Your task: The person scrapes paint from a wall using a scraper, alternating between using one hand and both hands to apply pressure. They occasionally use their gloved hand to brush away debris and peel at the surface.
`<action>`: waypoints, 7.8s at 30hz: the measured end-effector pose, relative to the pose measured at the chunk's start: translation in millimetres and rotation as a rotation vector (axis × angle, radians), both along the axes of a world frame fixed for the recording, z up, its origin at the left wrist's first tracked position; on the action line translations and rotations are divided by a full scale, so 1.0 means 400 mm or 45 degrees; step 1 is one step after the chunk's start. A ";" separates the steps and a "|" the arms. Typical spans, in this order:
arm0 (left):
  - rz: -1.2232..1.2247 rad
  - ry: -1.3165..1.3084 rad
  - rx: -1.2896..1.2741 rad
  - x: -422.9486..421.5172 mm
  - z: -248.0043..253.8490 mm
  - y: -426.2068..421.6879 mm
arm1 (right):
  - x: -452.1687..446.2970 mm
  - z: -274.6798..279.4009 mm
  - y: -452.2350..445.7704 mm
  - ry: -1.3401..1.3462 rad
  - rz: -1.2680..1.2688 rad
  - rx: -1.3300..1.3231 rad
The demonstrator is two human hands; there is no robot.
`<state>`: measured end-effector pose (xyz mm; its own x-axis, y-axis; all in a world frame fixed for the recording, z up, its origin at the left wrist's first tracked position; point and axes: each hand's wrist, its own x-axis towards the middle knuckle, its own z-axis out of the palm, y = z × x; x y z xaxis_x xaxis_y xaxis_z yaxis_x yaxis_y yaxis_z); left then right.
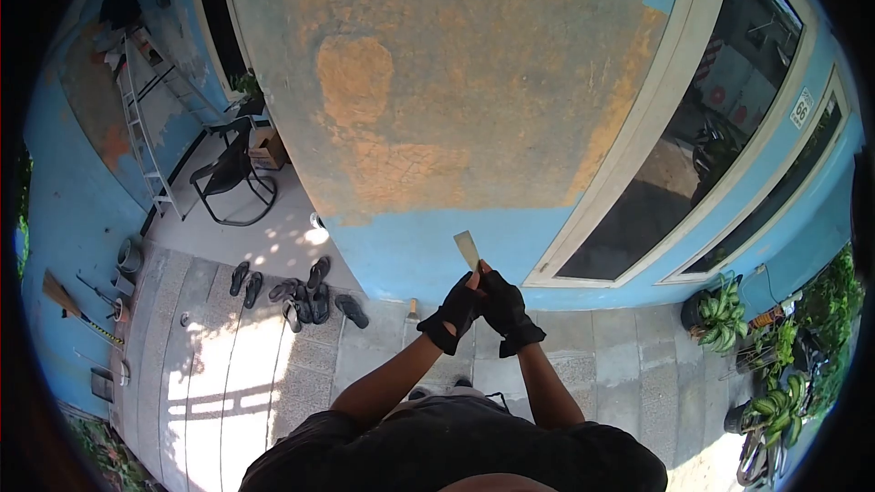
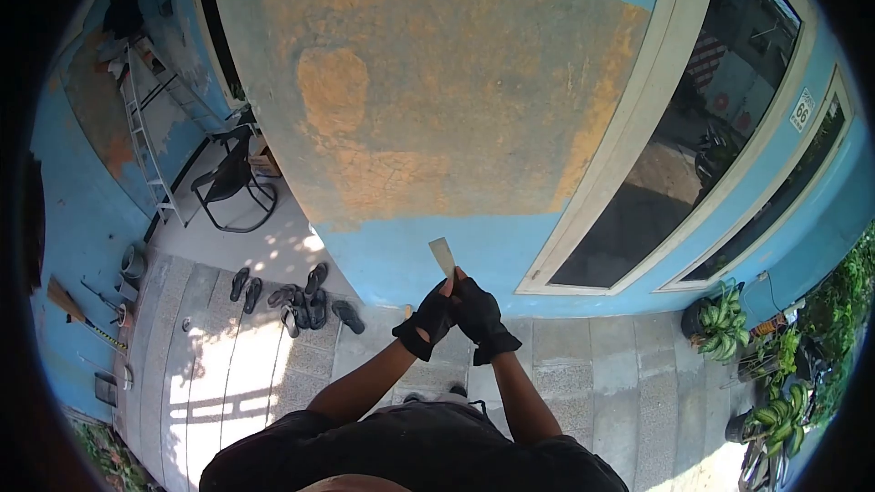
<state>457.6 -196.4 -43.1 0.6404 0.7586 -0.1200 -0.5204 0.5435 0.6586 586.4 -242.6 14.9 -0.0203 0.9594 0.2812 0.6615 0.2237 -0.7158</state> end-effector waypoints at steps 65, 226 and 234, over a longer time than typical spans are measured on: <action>-0.024 -0.258 -0.073 0.458 0.204 0.019 | 0.485 0.189 0.105 1.325 0.489 -0.332; 0.358 0.231 0.854 0.169 1.196 0.682 | 0.070 0.931 0.547 1.898 0.983 -0.175; 0.413 0.219 0.879 0.161 1.228 0.682 | 0.068 0.961 0.564 1.917 1.011 -0.166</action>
